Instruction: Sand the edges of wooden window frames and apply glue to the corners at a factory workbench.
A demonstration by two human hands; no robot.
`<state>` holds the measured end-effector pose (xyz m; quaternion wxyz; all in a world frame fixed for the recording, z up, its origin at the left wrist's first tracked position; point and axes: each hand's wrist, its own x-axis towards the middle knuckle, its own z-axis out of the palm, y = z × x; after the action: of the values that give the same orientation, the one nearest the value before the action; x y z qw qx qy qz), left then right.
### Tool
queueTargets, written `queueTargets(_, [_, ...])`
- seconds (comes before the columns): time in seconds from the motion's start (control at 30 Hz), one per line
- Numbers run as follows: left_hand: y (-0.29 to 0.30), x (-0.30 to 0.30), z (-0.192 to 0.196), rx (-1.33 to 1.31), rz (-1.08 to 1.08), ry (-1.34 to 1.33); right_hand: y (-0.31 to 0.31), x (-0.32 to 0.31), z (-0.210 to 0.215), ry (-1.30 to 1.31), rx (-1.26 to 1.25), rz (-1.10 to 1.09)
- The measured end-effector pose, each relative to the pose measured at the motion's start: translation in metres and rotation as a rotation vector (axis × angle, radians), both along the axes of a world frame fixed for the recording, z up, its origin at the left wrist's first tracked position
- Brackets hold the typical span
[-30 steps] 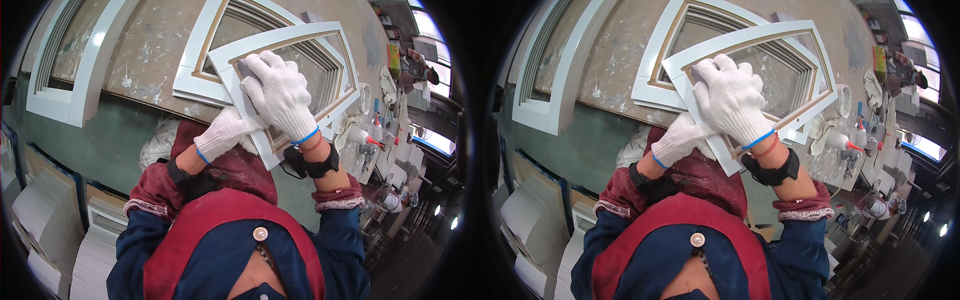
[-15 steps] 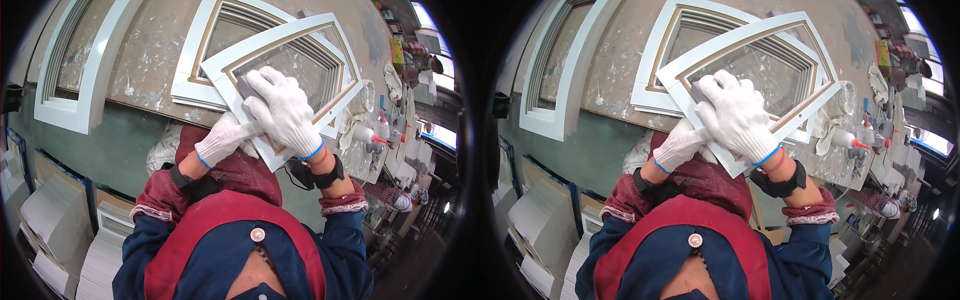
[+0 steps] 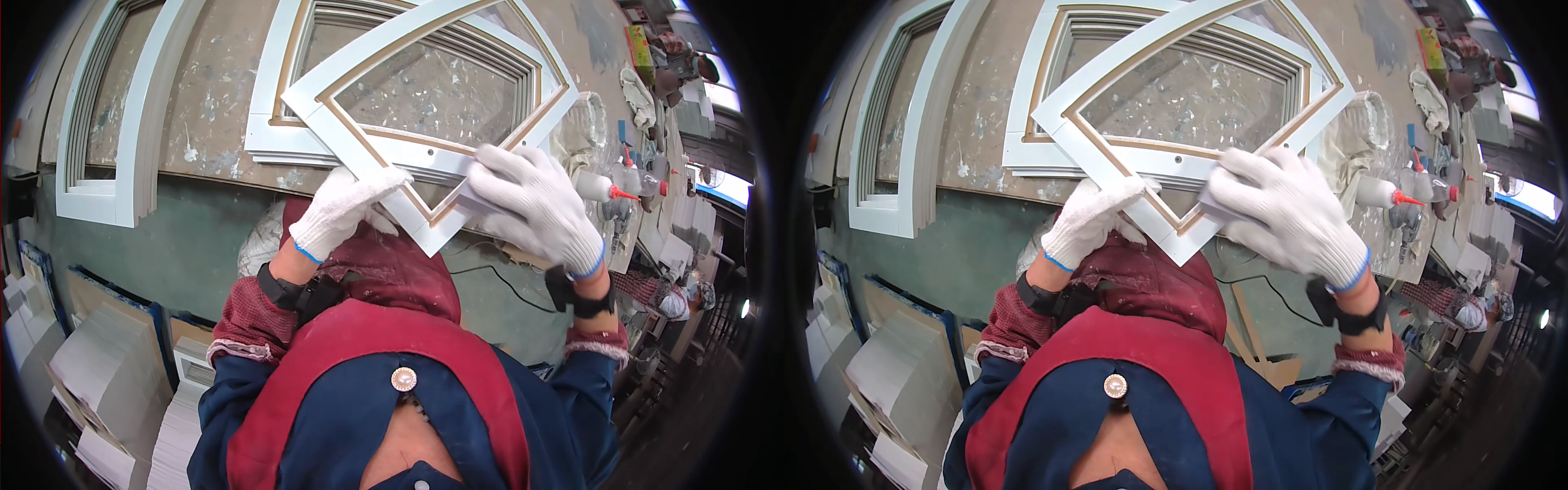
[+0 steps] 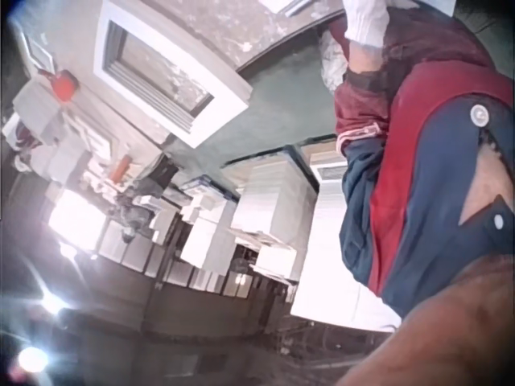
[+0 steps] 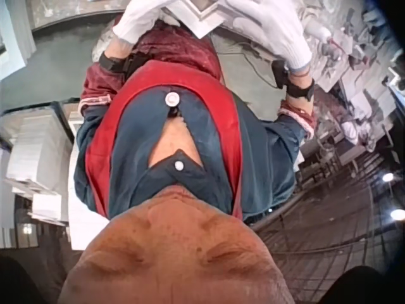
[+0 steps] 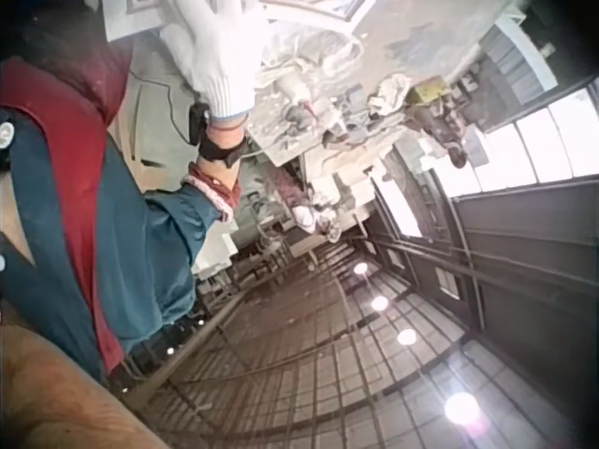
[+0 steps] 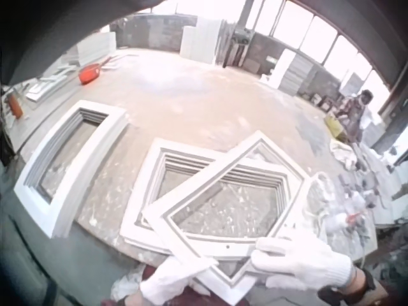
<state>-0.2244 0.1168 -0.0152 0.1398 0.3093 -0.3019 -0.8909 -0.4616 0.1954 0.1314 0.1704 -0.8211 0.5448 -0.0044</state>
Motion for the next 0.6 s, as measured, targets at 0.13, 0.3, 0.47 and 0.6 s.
queueTargets(0.13, [0.012, 0.0, -0.008, 0.06, 0.019, 0.07, 0.041, -0.006, -0.004, 0.083, -0.039, -0.104])
queueTargets(0.3, [0.024, -0.012, -0.006, 0.317, -0.023, 0.191, 0.05, 0.029, -0.052, 0.038, -0.355, -0.177])
queueTargets(0.47, [0.026, -0.009, -0.02, 0.199, 0.014, 0.203, 0.043, 0.025, -0.068, 0.154, -0.429, -0.178])
queueTargets(0.6, [0.028, -0.008, -0.023, 0.229, 0.081, 0.23, 0.024, 0.01, -0.054, 0.277, -0.381, -0.26])
